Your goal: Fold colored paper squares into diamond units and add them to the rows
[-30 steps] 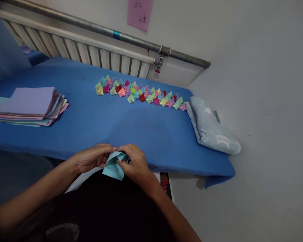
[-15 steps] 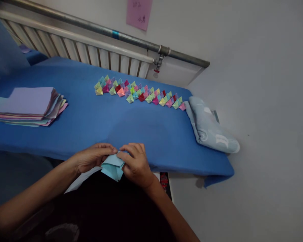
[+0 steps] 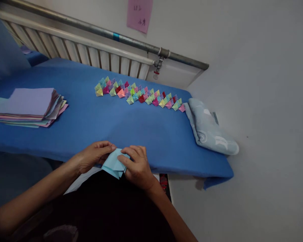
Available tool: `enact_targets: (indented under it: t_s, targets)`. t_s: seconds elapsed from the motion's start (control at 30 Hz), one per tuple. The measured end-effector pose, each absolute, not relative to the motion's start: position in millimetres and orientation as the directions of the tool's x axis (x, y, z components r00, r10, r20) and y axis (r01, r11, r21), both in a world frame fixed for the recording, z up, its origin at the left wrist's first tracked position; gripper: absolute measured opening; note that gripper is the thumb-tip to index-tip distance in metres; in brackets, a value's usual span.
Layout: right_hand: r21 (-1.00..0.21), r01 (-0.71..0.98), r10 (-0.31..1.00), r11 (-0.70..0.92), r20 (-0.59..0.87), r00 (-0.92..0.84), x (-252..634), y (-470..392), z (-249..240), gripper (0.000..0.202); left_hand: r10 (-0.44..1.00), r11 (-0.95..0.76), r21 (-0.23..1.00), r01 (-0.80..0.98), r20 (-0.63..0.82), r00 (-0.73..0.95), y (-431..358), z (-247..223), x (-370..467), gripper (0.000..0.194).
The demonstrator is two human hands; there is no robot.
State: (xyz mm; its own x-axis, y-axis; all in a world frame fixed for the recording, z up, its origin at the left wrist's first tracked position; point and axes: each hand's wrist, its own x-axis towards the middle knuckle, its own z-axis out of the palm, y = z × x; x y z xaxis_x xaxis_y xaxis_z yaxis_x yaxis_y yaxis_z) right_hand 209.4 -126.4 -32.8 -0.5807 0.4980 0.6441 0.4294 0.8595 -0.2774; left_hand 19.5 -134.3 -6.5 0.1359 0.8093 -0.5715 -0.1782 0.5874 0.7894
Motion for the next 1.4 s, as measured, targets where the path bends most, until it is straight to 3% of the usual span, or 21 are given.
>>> enact_targets:
  t_s: [0.1,0.33,0.63,0.9,1.1,1.4]
  targets:
    - [-0.345,0.41,0.53,0.844,0.652,-0.543,209.3,-125.6,-34.8,0.021,0.811,0.585,0.79,-0.182,-0.57,0.133,-134.0,-1.4,20.5,0.024]
    - [-0.655,0.331,0.734,0.68,0.6,-0.318,206.6,-125.1,-40.6,0.018,0.794,0.608,0.763,-0.222,-0.573,0.204,-136.7,8.2,21.6,0.022]
    - [-0.92,0.215,0.943,0.327,0.302,-0.138,200.1,-129.1,-50.8,0.013,0.825,0.562,0.809,-0.172,-0.532,0.194,-138.0,-2.1,25.1,0.018]
    - [-0.82,0.255,0.856,0.513,0.467,-0.221,200.7,-126.5,-51.4,0.006,0.829,0.557,0.821,-0.125,-0.542,0.136,-136.4,-14.5,32.2,0.01]
    - [-0.796,0.328,0.861,0.509,0.464,-0.211,202.0,-126.4,-53.0,0.01,0.841,0.539,0.837,-0.096,-0.529,0.117,-135.3,-14.8,35.2,0.006]
    - [-0.5,0.42,0.652,0.757,0.623,-0.433,205.3,-125.5,-46.1,0.008,0.822,0.57,0.808,-0.15,-0.565,0.078,-134.4,-18.8,34.9,0.009]
